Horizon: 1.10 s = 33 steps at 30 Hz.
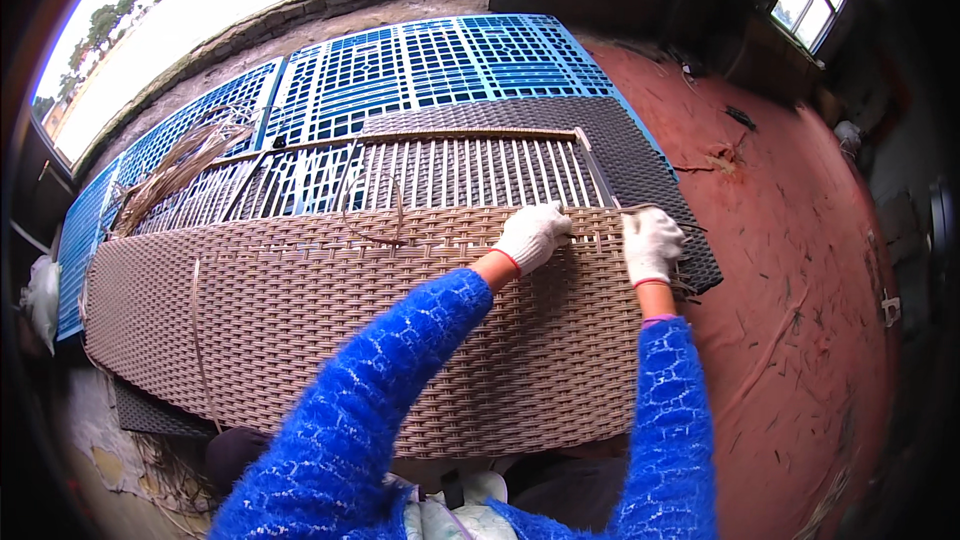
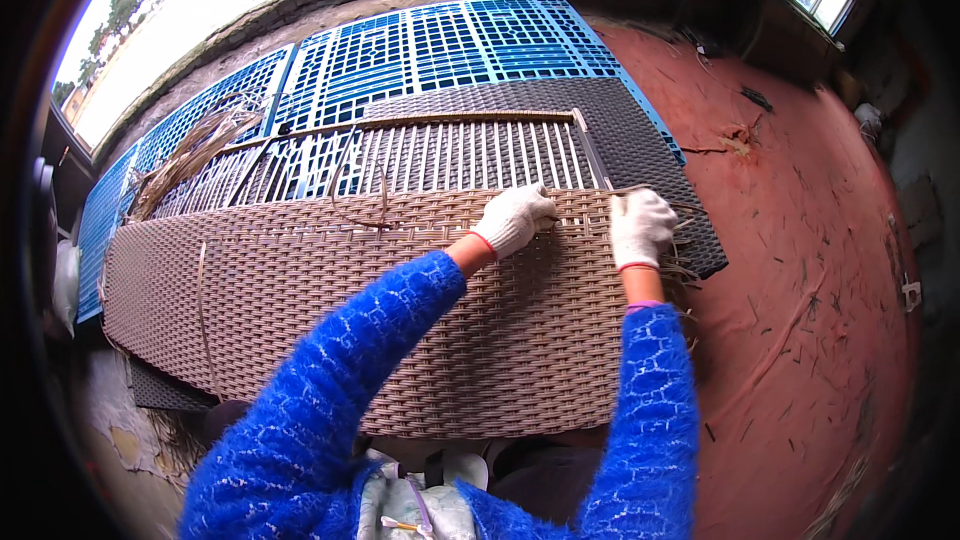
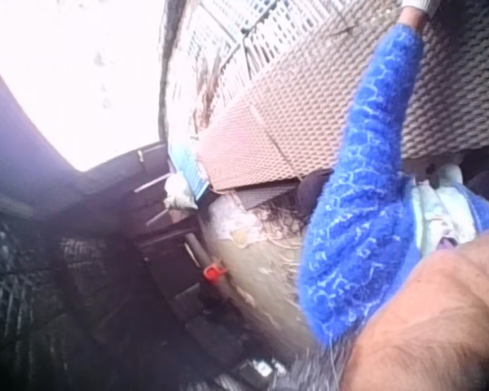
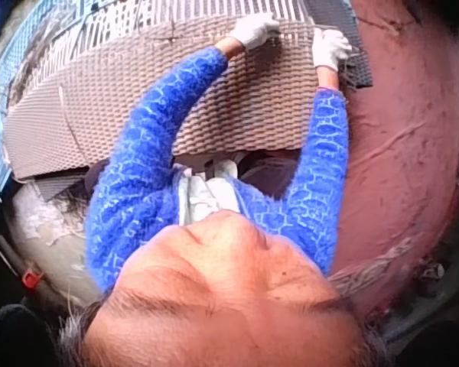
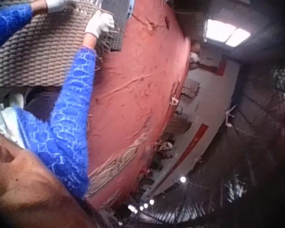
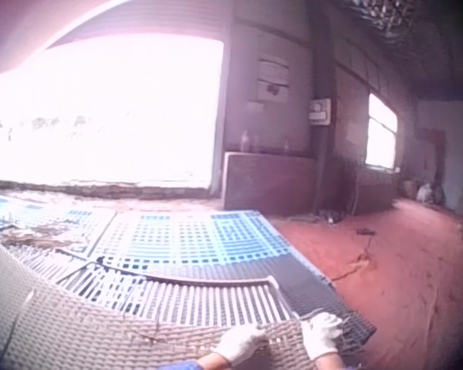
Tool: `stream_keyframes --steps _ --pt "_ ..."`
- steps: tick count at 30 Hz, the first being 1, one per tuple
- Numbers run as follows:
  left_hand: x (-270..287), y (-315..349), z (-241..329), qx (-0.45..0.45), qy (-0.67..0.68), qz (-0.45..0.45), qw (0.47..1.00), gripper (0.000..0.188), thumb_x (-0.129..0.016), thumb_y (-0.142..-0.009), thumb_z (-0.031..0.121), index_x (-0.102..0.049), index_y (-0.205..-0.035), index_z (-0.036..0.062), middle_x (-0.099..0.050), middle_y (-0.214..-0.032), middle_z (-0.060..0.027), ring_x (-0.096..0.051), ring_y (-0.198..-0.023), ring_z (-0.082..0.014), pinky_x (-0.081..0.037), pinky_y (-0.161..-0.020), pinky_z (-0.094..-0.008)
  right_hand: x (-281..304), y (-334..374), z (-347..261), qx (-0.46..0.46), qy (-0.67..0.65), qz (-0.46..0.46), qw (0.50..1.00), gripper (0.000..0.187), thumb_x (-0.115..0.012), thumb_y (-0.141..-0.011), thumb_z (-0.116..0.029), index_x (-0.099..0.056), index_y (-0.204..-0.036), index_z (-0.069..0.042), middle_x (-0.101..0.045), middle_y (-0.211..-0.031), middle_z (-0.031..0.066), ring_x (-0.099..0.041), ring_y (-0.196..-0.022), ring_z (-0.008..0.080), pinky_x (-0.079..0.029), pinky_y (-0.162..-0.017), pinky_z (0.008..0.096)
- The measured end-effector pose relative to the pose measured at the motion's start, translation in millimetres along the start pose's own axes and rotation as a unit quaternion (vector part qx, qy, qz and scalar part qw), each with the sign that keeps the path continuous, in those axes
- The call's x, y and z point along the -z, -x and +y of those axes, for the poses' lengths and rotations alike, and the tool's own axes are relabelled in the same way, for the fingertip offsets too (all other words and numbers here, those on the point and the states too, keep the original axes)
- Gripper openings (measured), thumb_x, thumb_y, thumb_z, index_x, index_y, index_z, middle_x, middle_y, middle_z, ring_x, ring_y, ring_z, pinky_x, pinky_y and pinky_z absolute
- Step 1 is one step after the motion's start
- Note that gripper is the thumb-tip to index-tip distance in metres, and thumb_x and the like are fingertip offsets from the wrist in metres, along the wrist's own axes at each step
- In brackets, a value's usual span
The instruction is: The person sits on the floor and weaves a large brown mat by hand, interlacing thin strips of material through a metal grid frame. They repeatedly pull and adjust the strips to tighten the weave and occasionally flip the mat to work on different sections.
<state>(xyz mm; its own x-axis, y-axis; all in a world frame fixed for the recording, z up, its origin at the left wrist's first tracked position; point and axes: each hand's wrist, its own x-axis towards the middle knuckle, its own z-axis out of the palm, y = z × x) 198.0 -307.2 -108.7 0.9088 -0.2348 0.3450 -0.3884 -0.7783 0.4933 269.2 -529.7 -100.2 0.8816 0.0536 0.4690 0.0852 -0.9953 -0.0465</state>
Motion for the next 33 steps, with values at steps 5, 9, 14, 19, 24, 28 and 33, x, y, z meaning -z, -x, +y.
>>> stream_keyframes --steps 5,9,14,19,24,28,33 --pt "-2.1 5.4 -3.2 -0.012 0.036 0.046 0.998 0.010 -0.072 -0.088 0.020 -0.072 -0.092 0.0101 -0.066 -0.092 -0.0108 -0.066 -0.088 -0.0339 -0.054 -0.076 -0.0456 -23.5 3.1 35.8 0.054 0.005 -0.191 0.980 0.060 -0.034 -0.104 -0.050 -0.076 -0.094 -0.008 -0.075 -0.094 0.0179 -0.072 -0.088 0.0361 -0.051 -0.083 0.0511" --pt "9.7 -9.9 36.5 -0.032 -0.121 -0.014 0.992 0.006 -0.063 -0.088 0.013 -0.067 -0.087 0.0088 -0.066 -0.093 -0.0097 -0.067 -0.090 -0.0317 -0.054 -0.075 -0.0468 -24.9 25.2 31.0 0.061 0.003 -0.160 0.985 0.062 -0.031 -0.105 -0.047 -0.078 -0.086 -0.011 -0.076 -0.088 0.0147 -0.073 -0.085 0.0364 -0.051 -0.086 0.0507" --pt "-3.5 -32.3 108.4 -0.193 -0.012 0.143 0.971 0.002 -0.066 -0.085 0.014 -0.067 -0.085 0.0147 -0.067 -0.086 -0.0054 -0.066 -0.085 -0.0258 -0.049 -0.087 -0.0385 -2.7 59.2 23.6 0.133 0.140 -0.222 0.956 0.032 -0.057 -0.095 -0.035 -0.079 -0.086 -0.014 -0.077 -0.087 0.0094 -0.074 -0.087 0.0286 -0.055 -0.078 0.0450" --pt "11.0 5.8 62.6 0.094 0.476 -0.083 0.870 0.015 -0.071 -0.097 0.017 -0.072 -0.104 0.0035 -0.070 -0.082 -0.0023 -0.065 -0.074 -0.0100 -0.055 -0.068 -0.0273 19.9 56.1 11.8 0.131 0.044 -0.039 0.990 0.018 -0.064 -0.089 -0.029 -0.073 -0.090 -0.013 -0.070 -0.092 0.0078 -0.065 -0.094 0.0295 -0.047 -0.092 0.0467" --pt "41.9 31.9 43.0 0.148 0.362 -0.015 0.920 0.011 -0.072 -0.094 0.015 -0.071 -0.096 0.0046 -0.068 -0.076 -0.0023 -0.063 -0.068 -0.0109 -0.052 -0.062 -0.0286 17.8 68.1 -19.2 0.198 -0.180 0.044 0.962 0.018 -0.070 -0.088 -0.029 -0.072 -0.091 -0.011 -0.069 -0.112 0.0070 -0.059 -0.112 0.0285 -0.042 -0.103 0.0440" --pt "31.0 40.2 47.2 0.149 -0.005 0.017 0.989 0.011 -0.069 -0.089 0.021 -0.068 -0.086 0.0109 -0.070 -0.079 -0.0127 -0.069 -0.073 -0.0311 -0.054 -0.065 -0.0426 9.3 77.9 -29.2 0.253 -0.155 -0.048 0.954 0.020 -0.067 -0.089 -0.030 -0.074 -0.087 -0.011 -0.063 -0.133 0.0101 -0.050 -0.130 0.0289 -0.037 -0.110 0.0472" --pt "-13.6 40.8 40.9 0.135 -0.091 0.026 0.986 0.016 -0.060 -0.092 0.019 -0.064 -0.086 0.0047 -0.068 -0.080 -0.0209 -0.069 -0.079 -0.0415 -0.054 -0.070 -0.0516 6.8 75.9 -39.0 0.264 -0.070 -0.091 0.958 0.028 -0.067 -0.089 -0.032 -0.076 -0.092 -0.006 -0.060 -0.139 0.0132 -0.046 -0.136 0.0317 -0.034 -0.112 0.0494"
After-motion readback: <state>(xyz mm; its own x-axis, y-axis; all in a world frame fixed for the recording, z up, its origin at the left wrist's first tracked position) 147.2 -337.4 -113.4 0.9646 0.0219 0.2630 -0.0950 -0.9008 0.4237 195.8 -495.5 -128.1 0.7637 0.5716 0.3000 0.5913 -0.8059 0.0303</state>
